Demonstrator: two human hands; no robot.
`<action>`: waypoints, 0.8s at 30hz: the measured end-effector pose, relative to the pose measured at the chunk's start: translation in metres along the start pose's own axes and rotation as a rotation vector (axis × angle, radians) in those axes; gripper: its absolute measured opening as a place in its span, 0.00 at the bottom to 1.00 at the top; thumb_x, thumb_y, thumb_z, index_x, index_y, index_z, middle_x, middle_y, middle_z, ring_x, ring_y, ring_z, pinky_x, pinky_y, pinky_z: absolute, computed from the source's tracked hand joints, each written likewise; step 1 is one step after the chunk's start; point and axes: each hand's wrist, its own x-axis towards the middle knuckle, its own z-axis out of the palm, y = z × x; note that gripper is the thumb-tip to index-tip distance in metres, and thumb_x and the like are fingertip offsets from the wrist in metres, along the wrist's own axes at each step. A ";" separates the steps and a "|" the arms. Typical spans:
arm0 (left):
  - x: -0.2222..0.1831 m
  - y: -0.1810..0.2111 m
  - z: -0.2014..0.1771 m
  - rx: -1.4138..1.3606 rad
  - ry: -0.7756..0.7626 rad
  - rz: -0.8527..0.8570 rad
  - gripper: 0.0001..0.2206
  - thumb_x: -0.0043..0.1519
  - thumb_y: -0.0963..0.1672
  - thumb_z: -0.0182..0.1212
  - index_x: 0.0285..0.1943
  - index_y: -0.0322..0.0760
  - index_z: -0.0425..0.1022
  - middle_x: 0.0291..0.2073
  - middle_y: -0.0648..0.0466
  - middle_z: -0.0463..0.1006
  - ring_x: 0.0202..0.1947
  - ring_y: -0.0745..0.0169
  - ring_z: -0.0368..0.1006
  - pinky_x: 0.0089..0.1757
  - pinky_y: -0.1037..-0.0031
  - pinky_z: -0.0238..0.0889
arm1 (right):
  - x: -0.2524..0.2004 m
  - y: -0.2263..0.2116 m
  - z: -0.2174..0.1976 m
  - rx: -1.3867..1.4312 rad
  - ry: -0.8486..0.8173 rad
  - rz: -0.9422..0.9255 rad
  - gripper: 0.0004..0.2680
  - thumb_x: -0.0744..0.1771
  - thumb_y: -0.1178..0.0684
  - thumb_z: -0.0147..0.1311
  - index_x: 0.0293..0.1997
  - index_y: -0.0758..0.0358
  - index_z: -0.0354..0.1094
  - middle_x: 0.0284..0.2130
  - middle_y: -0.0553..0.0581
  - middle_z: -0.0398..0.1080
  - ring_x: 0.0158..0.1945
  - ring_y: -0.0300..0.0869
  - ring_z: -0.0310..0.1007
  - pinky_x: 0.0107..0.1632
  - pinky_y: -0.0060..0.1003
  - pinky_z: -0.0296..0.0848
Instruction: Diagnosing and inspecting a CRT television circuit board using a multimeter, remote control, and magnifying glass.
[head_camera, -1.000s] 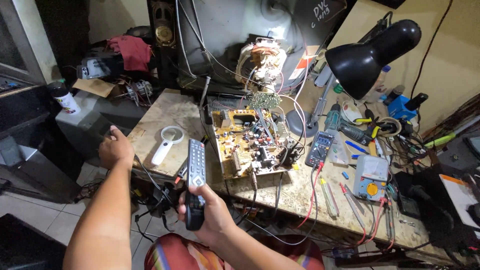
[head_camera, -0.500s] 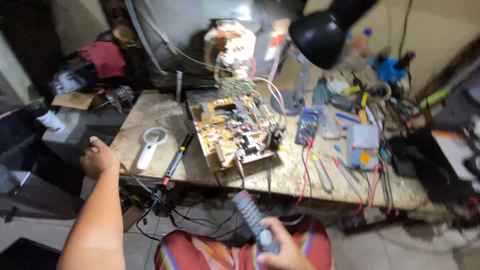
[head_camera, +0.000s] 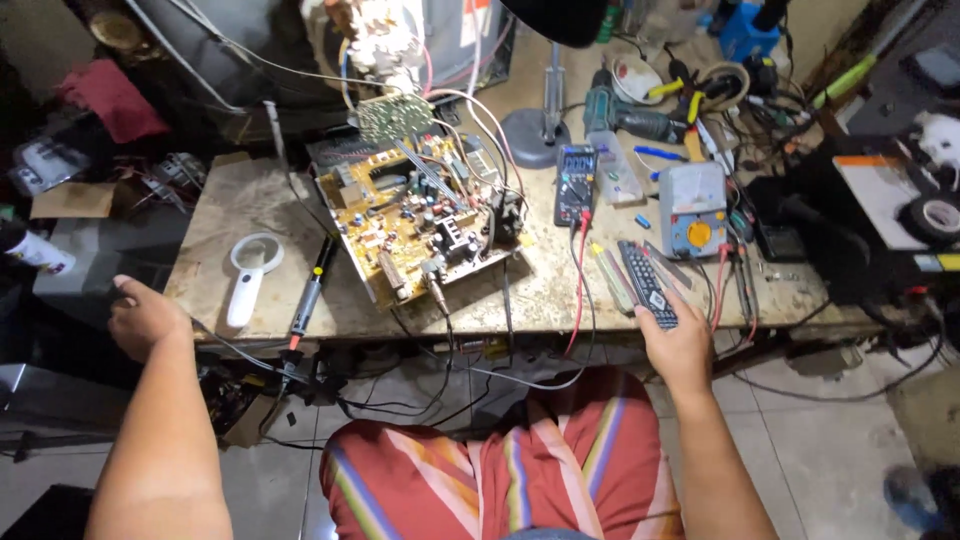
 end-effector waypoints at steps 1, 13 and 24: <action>-0.001 0.002 -0.002 -0.007 0.010 -0.012 0.36 0.74 0.61 0.34 0.47 0.30 0.81 0.43 0.36 0.79 0.41 0.34 0.74 0.45 0.51 0.64 | 0.004 0.000 0.003 0.003 0.002 -0.017 0.19 0.64 0.48 0.63 0.56 0.72 0.73 0.39 0.71 0.73 0.40 0.60 0.73 0.45 0.47 0.73; -0.013 0.019 -0.014 0.016 -0.016 -0.081 0.35 0.75 0.60 0.36 0.47 0.28 0.81 0.43 0.32 0.78 0.40 0.31 0.75 0.42 0.48 0.66 | 0.035 0.008 0.043 -0.174 0.184 -0.161 0.14 0.65 0.48 0.62 0.52 0.63 0.75 0.46 0.66 0.71 0.50 0.58 0.68 0.54 0.47 0.68; -0.011 0.016 -0.013 0.044 -0.035 -0.060 0.34 0.77 0.60 0.35 0.43 0.31 0.81 0.40 0.37 0.80 0.37 0.34 0.75 0.40 0.48 0.66 | 0.050 0.002 0.052 -0.287 0.268 -0.230 0.07 0.65 0.48 0.64 0.42 0.54 0.77 0.43 0.51 0.71 0.49 0.50 0.67 0.55 0.49 0.62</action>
